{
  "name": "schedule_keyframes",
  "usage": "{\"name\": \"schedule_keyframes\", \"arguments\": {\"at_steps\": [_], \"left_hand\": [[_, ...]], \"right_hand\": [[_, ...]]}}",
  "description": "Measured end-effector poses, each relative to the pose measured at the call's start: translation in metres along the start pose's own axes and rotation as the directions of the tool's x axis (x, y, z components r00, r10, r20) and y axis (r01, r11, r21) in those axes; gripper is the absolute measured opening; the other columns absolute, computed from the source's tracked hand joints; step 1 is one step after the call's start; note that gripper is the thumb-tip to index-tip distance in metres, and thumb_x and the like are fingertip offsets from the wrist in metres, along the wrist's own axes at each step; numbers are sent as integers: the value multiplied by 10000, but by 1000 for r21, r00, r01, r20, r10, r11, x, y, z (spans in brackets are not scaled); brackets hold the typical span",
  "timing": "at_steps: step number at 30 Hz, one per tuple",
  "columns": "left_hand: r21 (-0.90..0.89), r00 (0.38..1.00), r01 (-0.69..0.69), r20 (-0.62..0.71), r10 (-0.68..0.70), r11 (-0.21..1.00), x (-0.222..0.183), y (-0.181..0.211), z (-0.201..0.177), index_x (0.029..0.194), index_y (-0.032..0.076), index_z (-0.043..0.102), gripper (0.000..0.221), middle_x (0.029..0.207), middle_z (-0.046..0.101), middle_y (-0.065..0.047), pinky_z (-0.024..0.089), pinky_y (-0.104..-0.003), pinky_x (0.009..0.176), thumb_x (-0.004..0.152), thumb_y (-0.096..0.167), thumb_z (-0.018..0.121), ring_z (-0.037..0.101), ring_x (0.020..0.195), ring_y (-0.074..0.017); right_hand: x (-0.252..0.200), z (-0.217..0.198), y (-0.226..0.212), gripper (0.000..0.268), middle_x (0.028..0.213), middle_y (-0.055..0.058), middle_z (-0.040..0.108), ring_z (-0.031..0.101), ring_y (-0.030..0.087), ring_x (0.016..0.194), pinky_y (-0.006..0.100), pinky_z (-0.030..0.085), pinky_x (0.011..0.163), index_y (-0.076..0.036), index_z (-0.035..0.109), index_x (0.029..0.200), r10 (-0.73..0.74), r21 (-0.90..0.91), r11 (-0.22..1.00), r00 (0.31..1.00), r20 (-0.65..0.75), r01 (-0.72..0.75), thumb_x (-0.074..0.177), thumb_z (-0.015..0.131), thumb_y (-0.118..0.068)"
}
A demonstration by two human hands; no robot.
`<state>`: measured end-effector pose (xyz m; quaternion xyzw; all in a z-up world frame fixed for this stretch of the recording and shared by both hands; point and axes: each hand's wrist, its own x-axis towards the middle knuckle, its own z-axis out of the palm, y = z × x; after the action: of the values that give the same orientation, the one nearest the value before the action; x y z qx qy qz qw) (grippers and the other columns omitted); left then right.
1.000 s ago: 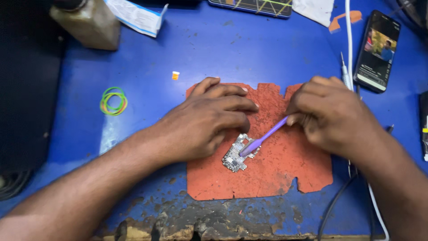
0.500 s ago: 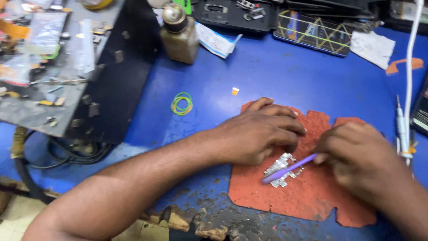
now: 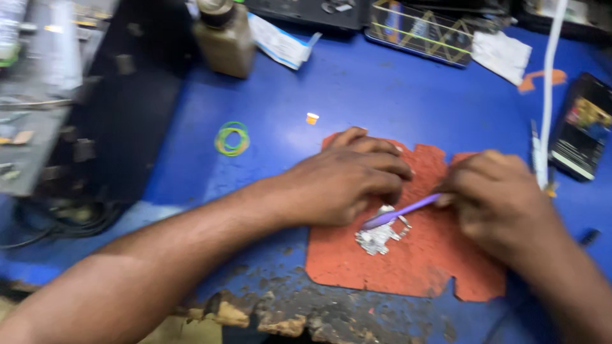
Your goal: The person brushes a circuit board with a small purple brush while holding it on a red mat.
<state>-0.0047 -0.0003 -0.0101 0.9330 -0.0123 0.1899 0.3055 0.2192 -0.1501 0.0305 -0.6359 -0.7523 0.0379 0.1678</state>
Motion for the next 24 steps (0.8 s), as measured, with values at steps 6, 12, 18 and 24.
{"name": "schedule_keyframes", "arguments": {"at_steps": [6, 12, 18, 24], "left_hand": [[36, 998, 44, 35, -46, 998, 5, 4, -3, 1038, 150, 748, 192, 1328, 657, -11, 296, -519, 1140, 861, 120, 681, 485, 1375, -267], [42, 997, 64, 38, -65, 997, 6, 2, -1, 1141, 145, 712, 313, 1340, 653, -15, 305, -518, 1145, 846, 65, 643, 490, 1369, -254], [33, 998, 49, 39, -50, 998, 5, 1, -2, 1144, 132, 704, 293, 1302, 663, -8, 310, -521, 1133, 866, 59, 645, 505, 1354, -251], [39, 998, 58, 28, -59, 998, 4, 3, -3, 1163, 136, 705, 342, 1333, 662, -1, 335, -502, 1131, 856, 15, 617, 509, 1365, -235]], "right_hand": [[5, -9, -1, 172, 869, 34, 679, 604, 254, 837, 391, 423, 724, -109, 694, 795, 27, -21, 999, 1000, 1, -27, 701, 748, 25], [-1, 2, -19, 221, 865, 21, 693, 630, 237, 849, 387, 406, 698, -126, 704, 762, -112, 9, 994, 993, 38, 111, 656, 699, 67], [4, -7, -10, 256, 857, 22, 684, 611, 255, 849, 387, 413, 735, -120, 694, 766, 53, -16, 998, 998, 34, -53, 635, 673, 100], [4, -9, -6, 274, 882, 21, 682, 619, 247, 884, 386, 428, 774, -117, 692, 804, -13, 37, 999, 1000, 22, 12, 627, 671, 92]]}}
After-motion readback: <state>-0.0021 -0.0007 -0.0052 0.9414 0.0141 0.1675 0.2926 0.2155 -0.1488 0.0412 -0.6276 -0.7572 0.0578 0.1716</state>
